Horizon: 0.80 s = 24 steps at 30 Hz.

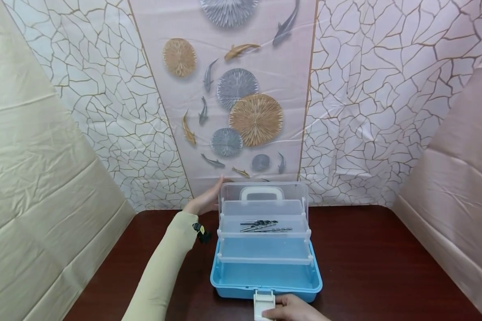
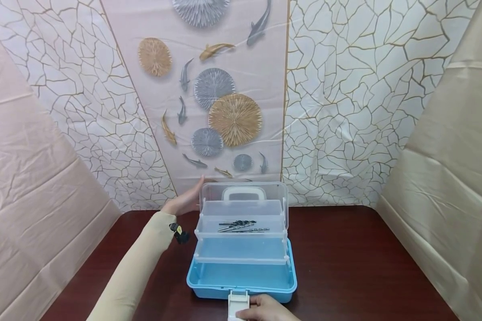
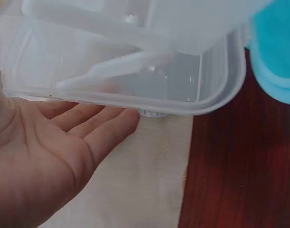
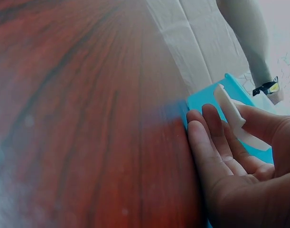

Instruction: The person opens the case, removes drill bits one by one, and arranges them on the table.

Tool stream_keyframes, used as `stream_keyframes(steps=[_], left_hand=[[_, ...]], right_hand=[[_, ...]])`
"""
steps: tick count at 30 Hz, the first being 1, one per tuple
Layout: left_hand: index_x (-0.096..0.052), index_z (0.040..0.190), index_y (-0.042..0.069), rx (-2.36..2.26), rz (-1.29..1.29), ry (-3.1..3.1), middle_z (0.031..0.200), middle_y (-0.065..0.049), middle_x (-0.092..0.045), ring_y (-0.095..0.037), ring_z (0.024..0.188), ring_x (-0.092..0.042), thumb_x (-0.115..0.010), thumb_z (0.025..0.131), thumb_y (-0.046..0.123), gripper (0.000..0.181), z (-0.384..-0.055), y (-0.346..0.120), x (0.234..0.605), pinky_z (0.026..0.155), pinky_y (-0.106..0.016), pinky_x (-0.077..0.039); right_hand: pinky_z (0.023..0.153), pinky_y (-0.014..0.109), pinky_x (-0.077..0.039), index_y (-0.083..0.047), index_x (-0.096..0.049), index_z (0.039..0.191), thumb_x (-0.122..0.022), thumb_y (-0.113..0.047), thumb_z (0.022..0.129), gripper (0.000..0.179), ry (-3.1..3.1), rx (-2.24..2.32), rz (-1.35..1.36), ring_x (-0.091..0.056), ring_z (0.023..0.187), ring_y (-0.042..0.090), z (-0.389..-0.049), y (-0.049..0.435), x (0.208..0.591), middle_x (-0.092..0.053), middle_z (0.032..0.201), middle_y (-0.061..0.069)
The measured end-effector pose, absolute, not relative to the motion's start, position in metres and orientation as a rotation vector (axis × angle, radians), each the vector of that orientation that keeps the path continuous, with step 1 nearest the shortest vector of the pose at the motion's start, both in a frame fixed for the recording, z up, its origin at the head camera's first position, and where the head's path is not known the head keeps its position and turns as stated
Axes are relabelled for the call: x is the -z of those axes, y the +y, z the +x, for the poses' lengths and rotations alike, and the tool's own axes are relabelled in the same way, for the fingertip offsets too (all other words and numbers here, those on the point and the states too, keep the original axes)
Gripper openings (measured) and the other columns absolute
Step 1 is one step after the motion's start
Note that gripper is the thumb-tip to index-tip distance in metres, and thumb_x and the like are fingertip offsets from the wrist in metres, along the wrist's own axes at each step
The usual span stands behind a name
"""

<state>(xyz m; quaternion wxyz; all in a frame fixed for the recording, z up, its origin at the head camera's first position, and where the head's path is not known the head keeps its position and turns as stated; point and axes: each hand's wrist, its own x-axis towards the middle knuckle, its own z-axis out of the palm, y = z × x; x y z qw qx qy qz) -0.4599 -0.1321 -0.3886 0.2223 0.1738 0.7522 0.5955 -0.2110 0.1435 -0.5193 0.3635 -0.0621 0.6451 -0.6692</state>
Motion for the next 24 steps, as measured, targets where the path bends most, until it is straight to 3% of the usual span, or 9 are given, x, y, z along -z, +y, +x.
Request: stream_keyframes(steps=[6,9,15,20,24], left_hand=[[0.003,0.163,0.027,-1.635,0.448,2.103,0.169,-0.008,0.002,-0.040,0.149,-0.022,-0.021,0.104,0.066,0.075,-0.459,-0.133,0.399,0.113,-0.054,-0.032],[0.004,0.163,0.023,-1.613,0.449,2.130,0.169,-0.008,0.004,-0.040,0.149,-0.022,-0.021,0.105,0.063,0.075,-0.459,-0.134,0.404,0.113,-0.054,-0.033],[-0.006,0.164,0.013,-1.592,0.445,2.175,0.168,-0.015,-0.010,-0.041,0.147,-0.027,-0.020,0.105,0.063,0.077,-0.461,-0.133,0.413,0.110,-0.056,-0.036],[-0.011,0.163,0.008,-1.589,0.432,2.196,0.164,-0.018,-0.022,-0.039,0.144,-0.034,-0.019,0.106,0.061,0.077,-0.458,-0.134,0.420,0.109,-0.055,-0.037],[-0.026,0.159,0.003,-1.590,0.456,2.186,0.155,-0.021,-0.039,-0.039,0.136,-0.046,-0.022,0.108,0.056,0.073,-0.455,-0.134,0.426,0.107,-0.054,-0.041]], right_hand=[[0.071,0.019,-0.052,0.000,-0.071,0.116,-0.068,-0.020,0.097,0.028,1.719,1.708,-0.188,-0.064,0.075,0.003,-0.209,0.143,0.517,-0.072,0.089,-0.002],[0.073,0.021,-0.053,-0.002,-0.071,0.117,-0.072,-0.025,0.095,0.032,1.688,1.702,-0.188,-0.065,0.078,0.004,-0.214,0.147,0.527,-0.073,0.094,0.000],[0.074,0.022,-0.054,0.000,-0.068,0.120,-0.075,-0.029,0.092,0.042,1.644,1.709,-0.184,-0.067,0.083,0.007,-0.219,0.153,0.539,-0.073,0.100,0.004],[0.072,0.020,-0.053,0.002,-0.068,0.119,-0.069,-0.021,0.096,0.032,1.694,1.705,-0.165,-0.066,0.079,0.005,-0.208,0.148,0.519,-0.072,0.094,0.001],[0.073,0.020,-0.053,0.001,-0.068,0.119,-0.069,-0.022,0.096,0.033,1.660,1.710,-0.162,-0.067,0.080,0.005,-0.208,0.148,0.518,-0.073,0.096,0.002]])
